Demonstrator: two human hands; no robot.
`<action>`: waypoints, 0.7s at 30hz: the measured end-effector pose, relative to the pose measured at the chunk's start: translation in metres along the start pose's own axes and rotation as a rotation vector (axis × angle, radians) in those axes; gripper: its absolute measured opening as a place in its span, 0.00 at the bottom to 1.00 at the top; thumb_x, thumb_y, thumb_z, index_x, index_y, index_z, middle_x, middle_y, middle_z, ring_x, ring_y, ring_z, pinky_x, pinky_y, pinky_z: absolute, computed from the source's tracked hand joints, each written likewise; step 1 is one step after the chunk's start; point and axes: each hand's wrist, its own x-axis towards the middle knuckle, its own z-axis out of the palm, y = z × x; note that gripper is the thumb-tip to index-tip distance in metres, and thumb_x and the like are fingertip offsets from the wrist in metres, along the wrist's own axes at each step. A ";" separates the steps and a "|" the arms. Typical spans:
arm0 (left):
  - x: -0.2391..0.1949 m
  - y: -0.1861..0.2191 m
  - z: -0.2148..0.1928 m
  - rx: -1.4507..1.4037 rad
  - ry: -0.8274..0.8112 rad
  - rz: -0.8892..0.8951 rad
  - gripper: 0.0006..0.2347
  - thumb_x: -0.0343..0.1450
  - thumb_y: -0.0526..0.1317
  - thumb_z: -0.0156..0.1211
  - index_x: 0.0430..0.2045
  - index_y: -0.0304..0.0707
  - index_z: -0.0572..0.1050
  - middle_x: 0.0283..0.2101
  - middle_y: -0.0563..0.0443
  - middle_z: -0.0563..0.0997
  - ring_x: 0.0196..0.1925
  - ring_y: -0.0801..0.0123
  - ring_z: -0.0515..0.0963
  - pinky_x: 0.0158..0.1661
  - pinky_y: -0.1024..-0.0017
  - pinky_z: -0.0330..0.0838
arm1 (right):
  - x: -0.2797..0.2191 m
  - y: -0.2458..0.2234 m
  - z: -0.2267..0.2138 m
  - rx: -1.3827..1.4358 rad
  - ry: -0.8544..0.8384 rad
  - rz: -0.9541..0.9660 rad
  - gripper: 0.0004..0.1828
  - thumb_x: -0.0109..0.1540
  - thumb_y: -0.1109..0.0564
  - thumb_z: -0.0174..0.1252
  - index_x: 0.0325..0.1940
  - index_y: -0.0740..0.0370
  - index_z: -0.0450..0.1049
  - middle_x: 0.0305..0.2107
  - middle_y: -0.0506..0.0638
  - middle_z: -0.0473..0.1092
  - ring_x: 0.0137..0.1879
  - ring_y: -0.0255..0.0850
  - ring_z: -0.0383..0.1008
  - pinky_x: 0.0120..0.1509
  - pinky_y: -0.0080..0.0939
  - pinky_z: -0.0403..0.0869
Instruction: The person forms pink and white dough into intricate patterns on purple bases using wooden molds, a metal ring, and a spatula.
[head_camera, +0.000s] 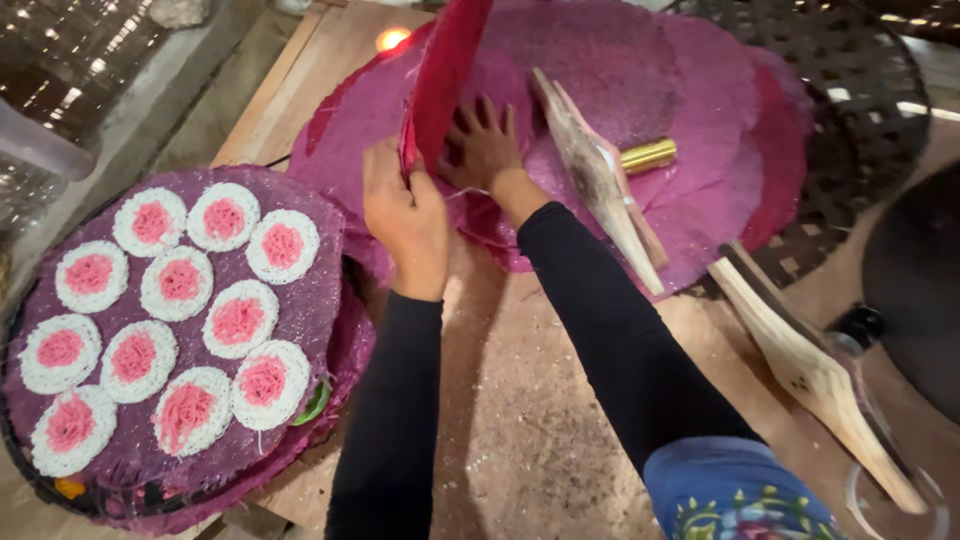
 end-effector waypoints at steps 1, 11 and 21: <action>-0.001 -0.002 -0.002 -0.025 0.003 -0.048 0.10 0.70 0.27 0.50 0.42 0.29 0.75 0.42 0.36 0.76 0.46 0.44 0.77 0.49 0.57 0.72 | 0.002 -0.004 0.002 -0.038 -0.034 0.014 0.40 0.60 0.28 0.51 0.74 0.38 0.61 0.75 0.54 0.47 0.80 0.63 0.36 0.75 0.79 0.37; 0.003 0.003 -0.010 0.043 -0.017 -0.007 0.13 0.68 0.27 0.51 0.45 0.29 0.74 0.44 0.37 0.75 0.48 0.44 0.77 0.50 0.59 0.73 | -0.015 -0.020 -0.006 0.029 -0.068 -0.012 0.37 0.64 0.34 0.49 0.77 0.42 0.59 0.74 0.53 0.52 0.82 0.59 0.42 0.81 0.77 0.39; 0.027 -0.002 -0.017 0.083 -0.075 0.018 0.10 0.70 0.28 0.56 0.45 0.33 0.74 0.46 0.40 0.77 0.50 0.46 0.79 0.48 0.62 0.74 | -0.025 -0.056 0.045 0.182 0.308 -0.332 0.33 0.61 0.46 0.60 0.69 0.60 0.69 0.62 0.63 0.67 0.66 0.66 0.63 0.72 0.70 0.57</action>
